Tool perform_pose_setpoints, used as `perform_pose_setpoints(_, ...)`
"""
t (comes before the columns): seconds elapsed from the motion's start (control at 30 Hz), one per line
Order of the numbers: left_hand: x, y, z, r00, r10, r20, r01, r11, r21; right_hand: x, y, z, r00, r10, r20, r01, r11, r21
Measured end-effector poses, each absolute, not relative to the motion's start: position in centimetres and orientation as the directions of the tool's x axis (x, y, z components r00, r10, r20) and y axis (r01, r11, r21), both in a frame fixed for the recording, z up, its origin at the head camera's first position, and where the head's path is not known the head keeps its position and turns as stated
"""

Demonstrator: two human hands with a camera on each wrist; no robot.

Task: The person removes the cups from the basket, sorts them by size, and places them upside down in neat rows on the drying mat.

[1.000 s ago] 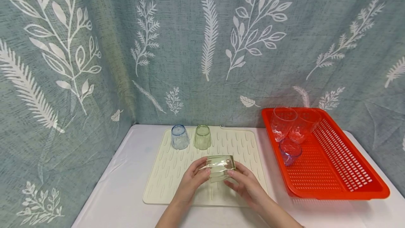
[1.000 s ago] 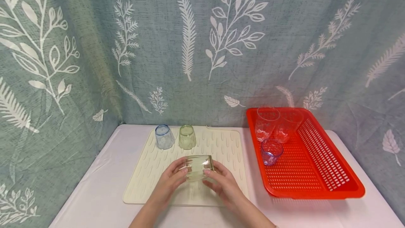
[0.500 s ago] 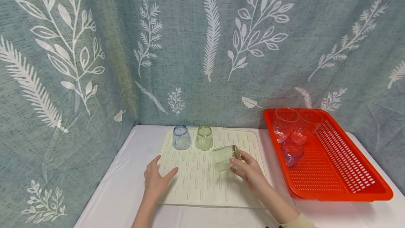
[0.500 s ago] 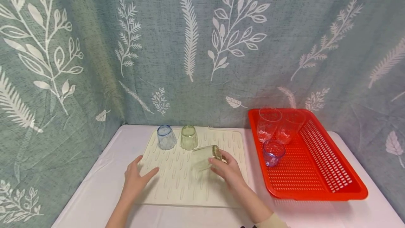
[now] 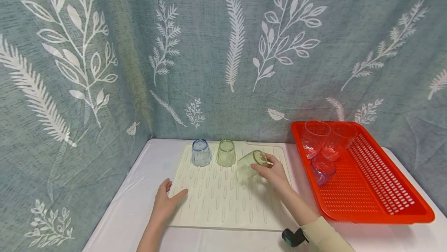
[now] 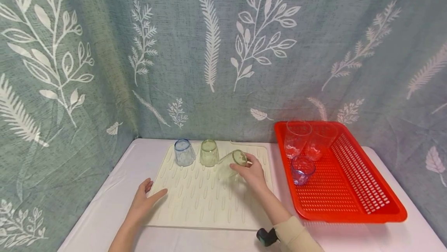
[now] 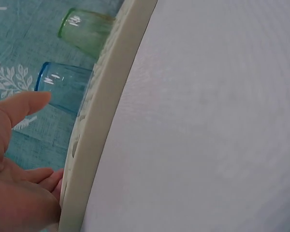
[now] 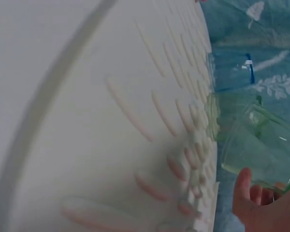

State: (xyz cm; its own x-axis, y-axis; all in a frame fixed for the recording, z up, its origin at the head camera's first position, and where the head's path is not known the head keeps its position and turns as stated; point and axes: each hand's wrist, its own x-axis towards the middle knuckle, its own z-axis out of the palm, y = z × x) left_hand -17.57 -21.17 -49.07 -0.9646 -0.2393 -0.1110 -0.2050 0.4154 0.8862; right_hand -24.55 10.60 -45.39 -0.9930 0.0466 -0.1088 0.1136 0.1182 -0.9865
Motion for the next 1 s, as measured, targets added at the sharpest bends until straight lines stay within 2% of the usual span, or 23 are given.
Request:
perform_pose_setpoints(0.27, -17.4, -21.2, -49.2, -0.965, -0.240, -0.104, -0.196, 0.404, 0.893, -26.5, 10.3, -45.6, -0.992, 0.119, -0.039, 0.078, 0.338, -0.938)
perform_pose_setpoints(0.53, -17.5, -21.4, -49.3, -0.968, -0.238, -0.081, -0.183, 0.446, 0.876, -28.4, 9.7, -45.8, -0.990, 0.127, 0.055, 0.014, 0.484, -0.875)
perform_pose_setpoints(1.0, -17.5, -21.5, -49.4, -0.967, -0.244, -0.076, -0.183, 0.457, 0.871, -30.3, 8.7, -45.6, -0.994, 0.079, 0.069, -0.019, 0.510, -0.860)
